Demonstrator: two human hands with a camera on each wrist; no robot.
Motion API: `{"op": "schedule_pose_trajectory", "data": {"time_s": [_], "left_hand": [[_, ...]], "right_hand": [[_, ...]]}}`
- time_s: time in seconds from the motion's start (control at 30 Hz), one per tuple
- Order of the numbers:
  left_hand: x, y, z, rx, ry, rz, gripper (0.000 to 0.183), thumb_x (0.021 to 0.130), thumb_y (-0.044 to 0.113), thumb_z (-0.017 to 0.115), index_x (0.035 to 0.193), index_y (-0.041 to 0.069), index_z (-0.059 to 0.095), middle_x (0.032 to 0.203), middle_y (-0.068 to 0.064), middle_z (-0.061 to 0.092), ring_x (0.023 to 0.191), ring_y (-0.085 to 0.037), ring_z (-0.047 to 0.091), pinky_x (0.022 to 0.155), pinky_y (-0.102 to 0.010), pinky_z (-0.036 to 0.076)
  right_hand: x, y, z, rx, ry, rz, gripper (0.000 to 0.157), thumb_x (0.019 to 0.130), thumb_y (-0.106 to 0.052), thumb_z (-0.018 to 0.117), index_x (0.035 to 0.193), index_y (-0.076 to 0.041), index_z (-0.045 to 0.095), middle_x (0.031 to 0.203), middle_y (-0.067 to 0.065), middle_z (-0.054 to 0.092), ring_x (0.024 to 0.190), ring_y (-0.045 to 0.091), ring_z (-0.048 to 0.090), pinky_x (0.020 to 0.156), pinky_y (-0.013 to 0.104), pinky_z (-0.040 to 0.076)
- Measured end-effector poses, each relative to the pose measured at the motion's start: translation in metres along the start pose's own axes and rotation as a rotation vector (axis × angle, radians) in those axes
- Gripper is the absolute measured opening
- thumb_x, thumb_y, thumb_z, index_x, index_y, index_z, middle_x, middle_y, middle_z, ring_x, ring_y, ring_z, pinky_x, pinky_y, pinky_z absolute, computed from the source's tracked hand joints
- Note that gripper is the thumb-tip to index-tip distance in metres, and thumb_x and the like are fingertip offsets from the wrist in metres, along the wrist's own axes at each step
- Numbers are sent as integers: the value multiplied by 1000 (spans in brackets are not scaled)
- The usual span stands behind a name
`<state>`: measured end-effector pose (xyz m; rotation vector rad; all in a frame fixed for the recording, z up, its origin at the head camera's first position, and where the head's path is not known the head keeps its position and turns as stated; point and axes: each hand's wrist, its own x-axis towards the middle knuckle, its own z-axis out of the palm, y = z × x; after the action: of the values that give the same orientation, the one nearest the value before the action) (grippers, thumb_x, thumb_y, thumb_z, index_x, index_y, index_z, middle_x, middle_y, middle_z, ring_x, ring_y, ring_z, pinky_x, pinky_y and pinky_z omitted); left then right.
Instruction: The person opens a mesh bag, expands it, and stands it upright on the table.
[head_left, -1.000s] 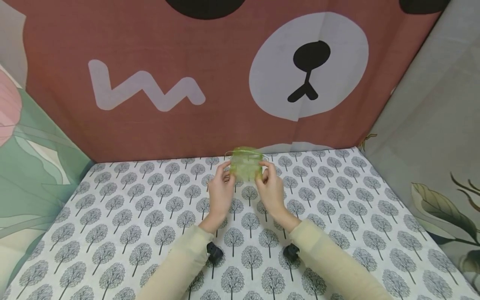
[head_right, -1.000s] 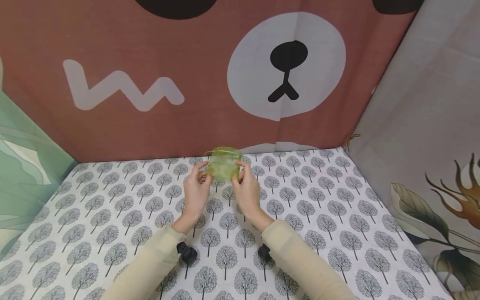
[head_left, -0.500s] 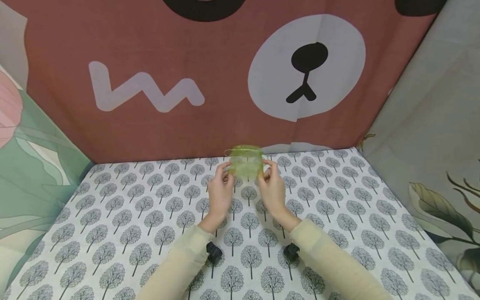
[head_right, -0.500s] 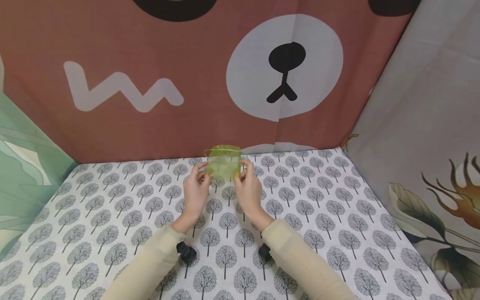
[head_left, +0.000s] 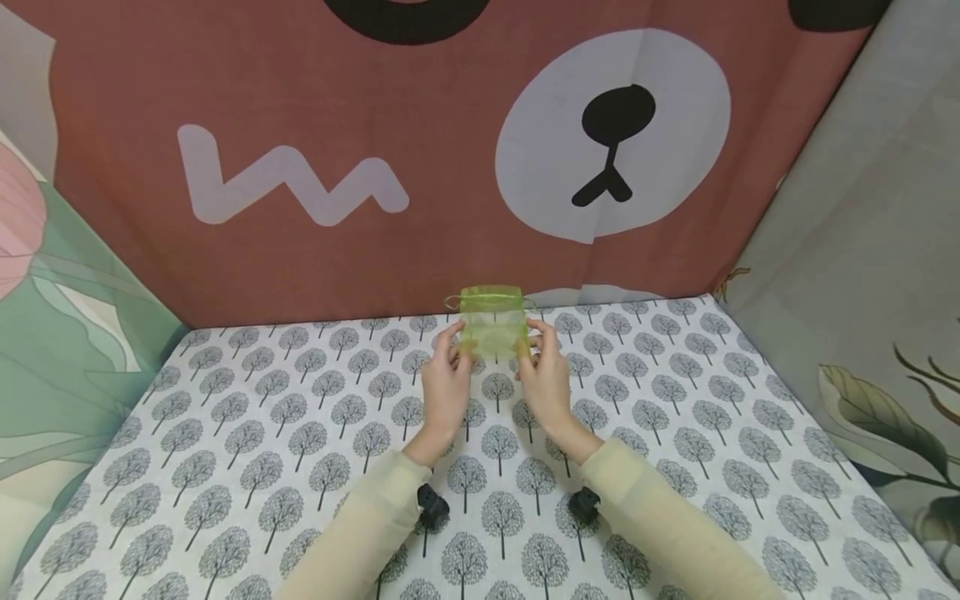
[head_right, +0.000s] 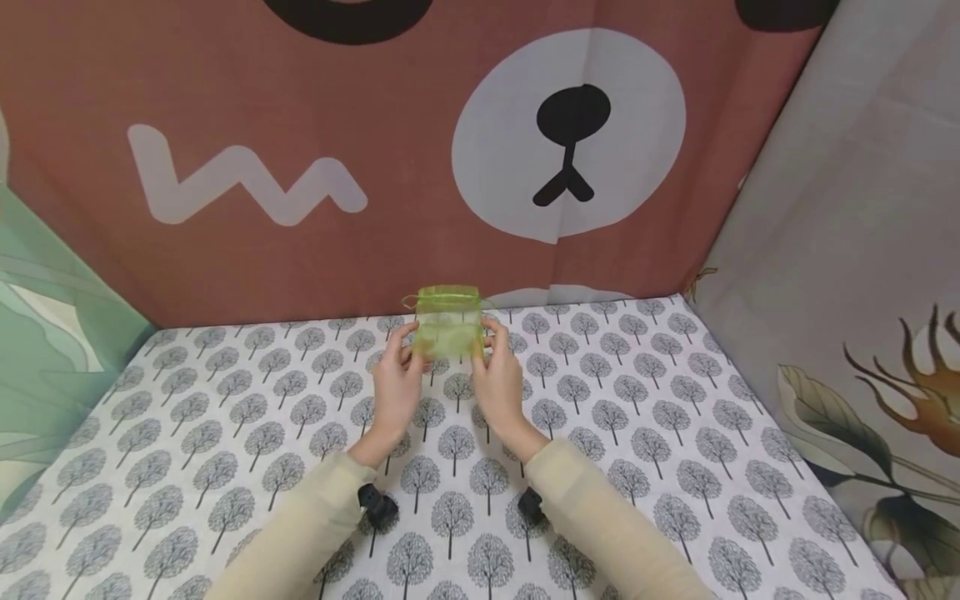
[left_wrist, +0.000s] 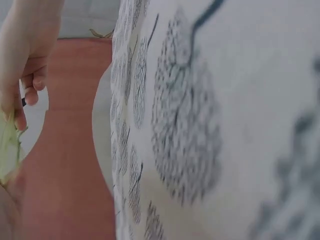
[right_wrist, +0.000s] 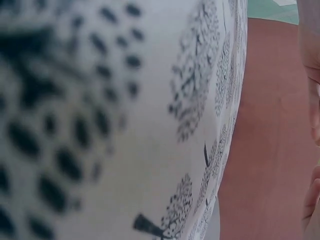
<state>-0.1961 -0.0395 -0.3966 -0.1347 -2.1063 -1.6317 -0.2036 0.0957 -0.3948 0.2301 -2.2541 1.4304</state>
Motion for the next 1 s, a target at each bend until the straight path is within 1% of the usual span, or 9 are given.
{"op": "schedule_pose_trajectory", "data": {"time_s": [0.1,0.23,0.37,0.47,0.6,0.73,0.83,0.93,1.0], "left_hand": [[-1,5,0,-94,34,-18,35,96,2,50,131,5,52,108,-23,69,69,-23,69,41,-12,42],[0,7,2,-224,58,-105,37,93,-3,51,130,3,55,123,-22,63,87,-26,70,52,-11,50],[0,6,2,-266,50,-160,41,90,-1,58,131,5,55,128,-19,62,104,-32,67,69,-13,57],[0,6,2,-261,46,-150,41,89,3,61,130,7,57,126,-18,63,102,-33,68,70,-15,58],[0,5,3,-274,59,-166,40,89,2,62,129,8,58,123,-17,65,96,-28,69,75,-17,59],[2,6,2,-286,67,-235,45,89,1,61,132,11,54,119,-16,67,86,-14,69,78,-23,60],[4,5,0,-310,44,-299,50,89,4,62,137,12,49,120,-18,66,80,-7,68,80,-30,60],[7,4,-4,-333,-7,-354,47,91,10,63,135,7,48,113,-20,68,75,-5,68,80,-29,60],[9,2,-6,-353,-47,-384,40,92,13,62,129,3,51,100,-19,71,71,-5,68,77,-25,61]], "right_hand": [[0,-2,2,10,15,-3,32,98,-8,49,128,-1,44,89,20,69,48,30,57,35,18,40],[0,-3,3,29,25,-8,34,95,-7,53,128,0,45,90,20,70,45,14,53,35,17,40],[0,-3,3,44,17,-13,39,92,-3,55,129,0,45,89,20,69,47,0,47,37,15,40],[0,-2,3,54,17,9,39,93,-3,53,130,-2,45,85,20,69,48,4,49,37,15,39],[1,-1,3,62,30,42,36,95,-7,52,130,-3,45,81,18,68,49,20,54,37,16,39],[1,-1,4,72,31,45,35,96,-10,52,130,-1,45,80,19,68,52,34,57,38,17,41],[2,-2,4,78,31,45,35,97,-11,52,130,-1,45,80,20,68,53,37,57,38,17,40],[2,-2,4,86,28,52,34,97,-11,52,130,-3,46,82,20,68,55,39,58,38,17,41],[3,-3,4,94,23,57,35,97,-11,53,130,-4,46,84,19,68,56,39,58,39,17,42]]}}
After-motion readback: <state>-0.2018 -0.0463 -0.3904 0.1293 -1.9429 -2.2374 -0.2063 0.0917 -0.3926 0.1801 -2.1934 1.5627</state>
